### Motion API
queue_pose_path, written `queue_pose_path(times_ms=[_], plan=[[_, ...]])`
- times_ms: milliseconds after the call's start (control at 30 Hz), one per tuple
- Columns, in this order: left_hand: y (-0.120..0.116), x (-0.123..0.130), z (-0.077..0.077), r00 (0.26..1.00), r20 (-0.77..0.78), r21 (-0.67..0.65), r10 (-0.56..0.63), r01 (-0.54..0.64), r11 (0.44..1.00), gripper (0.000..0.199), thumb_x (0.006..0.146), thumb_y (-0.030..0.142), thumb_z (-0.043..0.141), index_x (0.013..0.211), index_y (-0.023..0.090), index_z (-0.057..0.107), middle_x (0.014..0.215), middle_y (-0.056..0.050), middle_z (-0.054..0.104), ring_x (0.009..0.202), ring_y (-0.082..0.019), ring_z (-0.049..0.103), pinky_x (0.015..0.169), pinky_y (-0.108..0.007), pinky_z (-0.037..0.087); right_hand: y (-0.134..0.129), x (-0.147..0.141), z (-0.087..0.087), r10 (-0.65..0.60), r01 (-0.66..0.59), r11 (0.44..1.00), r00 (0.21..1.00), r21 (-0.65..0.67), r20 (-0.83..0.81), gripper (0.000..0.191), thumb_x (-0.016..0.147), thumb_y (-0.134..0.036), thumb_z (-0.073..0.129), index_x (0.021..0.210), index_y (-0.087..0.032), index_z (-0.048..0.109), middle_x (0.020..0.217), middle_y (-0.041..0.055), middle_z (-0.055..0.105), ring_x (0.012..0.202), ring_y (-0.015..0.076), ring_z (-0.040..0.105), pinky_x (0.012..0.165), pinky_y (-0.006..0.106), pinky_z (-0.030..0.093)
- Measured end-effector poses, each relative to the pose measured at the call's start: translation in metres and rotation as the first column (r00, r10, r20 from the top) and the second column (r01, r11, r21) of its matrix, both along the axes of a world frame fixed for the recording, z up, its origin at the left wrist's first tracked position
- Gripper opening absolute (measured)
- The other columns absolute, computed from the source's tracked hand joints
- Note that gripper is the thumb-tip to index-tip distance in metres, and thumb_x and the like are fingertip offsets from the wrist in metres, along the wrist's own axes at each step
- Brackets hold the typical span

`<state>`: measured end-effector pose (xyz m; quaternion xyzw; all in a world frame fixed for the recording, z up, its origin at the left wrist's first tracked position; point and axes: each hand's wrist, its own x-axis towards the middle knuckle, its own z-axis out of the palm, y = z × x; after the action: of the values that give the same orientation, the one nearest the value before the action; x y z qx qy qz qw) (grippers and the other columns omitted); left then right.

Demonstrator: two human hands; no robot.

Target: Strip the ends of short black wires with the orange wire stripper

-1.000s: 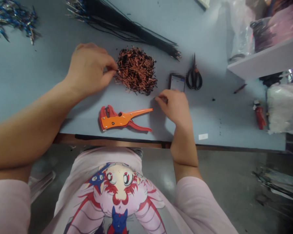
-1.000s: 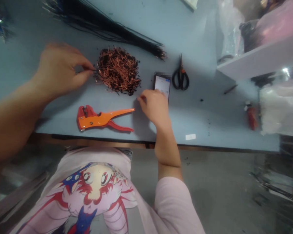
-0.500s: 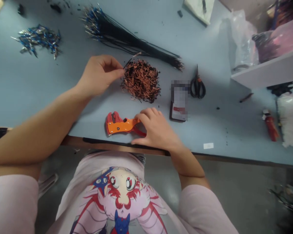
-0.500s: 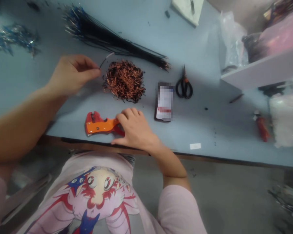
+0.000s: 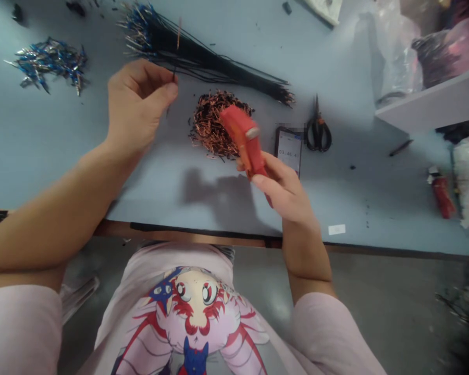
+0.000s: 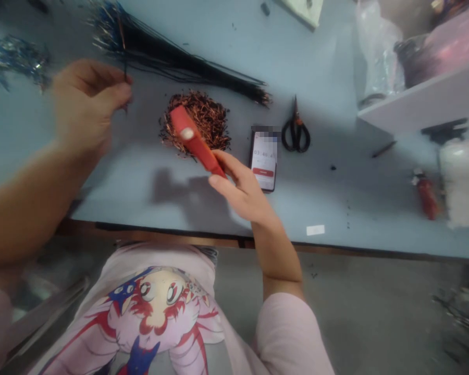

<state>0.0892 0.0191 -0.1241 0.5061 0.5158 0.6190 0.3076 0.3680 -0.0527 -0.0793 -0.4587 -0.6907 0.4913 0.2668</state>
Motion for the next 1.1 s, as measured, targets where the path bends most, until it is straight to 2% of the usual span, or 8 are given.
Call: queue_pose_path(times_ms=[67,167,233,300,467,667,900,1100], plan=[[-0.006,0.008,0.002,0.999,0.031,0.005,-0.016,0.016,1.0,0.042,0.062,0.051,0.088,0.073,0.017,0.066,0.069,0.004,0.063,0.065,-0.009,0.052,0.062,-0.028,0.041,0.002,0.002,-0.001,-0.01,-0.031,0.975,0.983,-0.219,-0.185,0.033,0.09,-0.038,0.055,0.118,-0.021,0.062,0.116,0.0067,0.069,0.107,0.0265,0.066,0.093,0.045,0.053],[-0.02,0.022,0.009,0.994,0.041,-0.005,-0.103,0.104,0.995,0.025,0.068,0.036,0.084,0.068,0.019,0.065,0.07,0.001,0.067,0.067,-0.012,0.057,0.066,-0.03,0.046,0.003,-0.004,-0.007,-0.106,-0.085,0.878,0.925,-0.471,-0.365,0.036,0.088,-0.043,0.054,0.116,-0.02,0.06,0.112,0.008,0.071,0.096,0.0267,0.07,0.081,0.044,0.058],[-0.029,0.029,0.012,0.983,0.026,-0.023,-0.181,0.181,0.983,0.016,0.069,0.029,0.08,0.07,0.021,0.066,0.071,0.001,0.068,0.067,-0.013,0.06,0.066,-0.031,0.048,0.003,-0.011,-0.012,-0.181,-0.1,0.807,0.896,-0.581,-0.405,0.037,0.086,-0.046,0.056,0.112,-0.02,0.058,0.106,0.0084,0.071,0.089,0.0256,0.071,0.075,0.043,0.06],[-0.037,0.033,0.013,0.971,-0.014,-0.042,-0.238,0.237,0.97,0.012,0.07,0.027,0.078,0.073,0.022,0.067,0.072,0.001,0.069,0.065,-0.014,0.06,0.063,-0.031,0.048,0.004,-0.016,-0.017,-0.233,-0.108,0.764,0.873,-0.636,-0.428,0.037,0.085,-0.049,0.059,0.108,-0.019,0.058,0.1,0.0072,0.072,0.083,0.0233,0.071,0.071,0.04,0.06],[-0.048,0.038,0.013,0.939,-0.104,-0.179,-0.328,0.307,0.935,0.009,0.079,0.034,0.073,0.08,0.026,0.069,0.081,0.001,0.071,0.076,-0.017,0.066,0.075,-0.036,0.052,0.005,-0.02,-0.024,-0.242,-0.134,0.772,0.842,-0.622,-0.481,0.044,0.081,-0.053,0.07,0.109,-0.02,0.058,0.095,0.0038,0.073,0.079,0.0192,0.073,0.074,0.035,0.061],[-0.052,0.042,0.017,0.894,-0.109,-0.214,-0.434,0.405,0.889,0.008,0.082,0.032,0.067,0.084,0.025,0.069,0.086,0.001,0.073,0.079,-0.019,0.068,0.08,-0.038,0.054,0.004,-0.02,-0.025,-0.197,-0.14,0.788,0.865,-0.6,-0.461,0.049,0.081,-0.057,0.068,0.112,-0.021,0.057,0.102,0.0054,0.073,0.084,0.0208,0.073,0.079,0.04,0.061],[-0.053,0.043,0.02,0.895,-0.19,-0.208,-0.405,0.366,0.907,0.016,0.083,0.038,0.065,0.076,0.024,0.065,0.08,-0.001,0.069,0.078,-0.019,0.065,0.077,-0.037,0.052,0.004,-0.019,-0.022,-0.169,-0.077,0.832,0.908,-0.55,-0.384,0.058,0.078,-0.063,0.066,0.117,-0.023,0.052,0.111,0.0088,0.072,0.093,0.0252,0.073,0.087,0.046,0.059],[-0.054,0.044,0.015,0.907,-0.105,-0.22,-0.408,0.379,0.899,0.014,0.086,0.039,0.064,0.085,0.025,0.066,0.079,0.001,0.068,0.073,-0.017,0.065,0.073,-0.035,0.053,0.003,-0.02,-0.021,-0.159,-0.117,0.819,0.895,-0.562,-0.417,0.05,0.084,-0.058,0.063,0.117,-0.022,0.054,0.11,0.0086,0.072,0.091,0.0249,0.074,0.086,0.046,0.059]])
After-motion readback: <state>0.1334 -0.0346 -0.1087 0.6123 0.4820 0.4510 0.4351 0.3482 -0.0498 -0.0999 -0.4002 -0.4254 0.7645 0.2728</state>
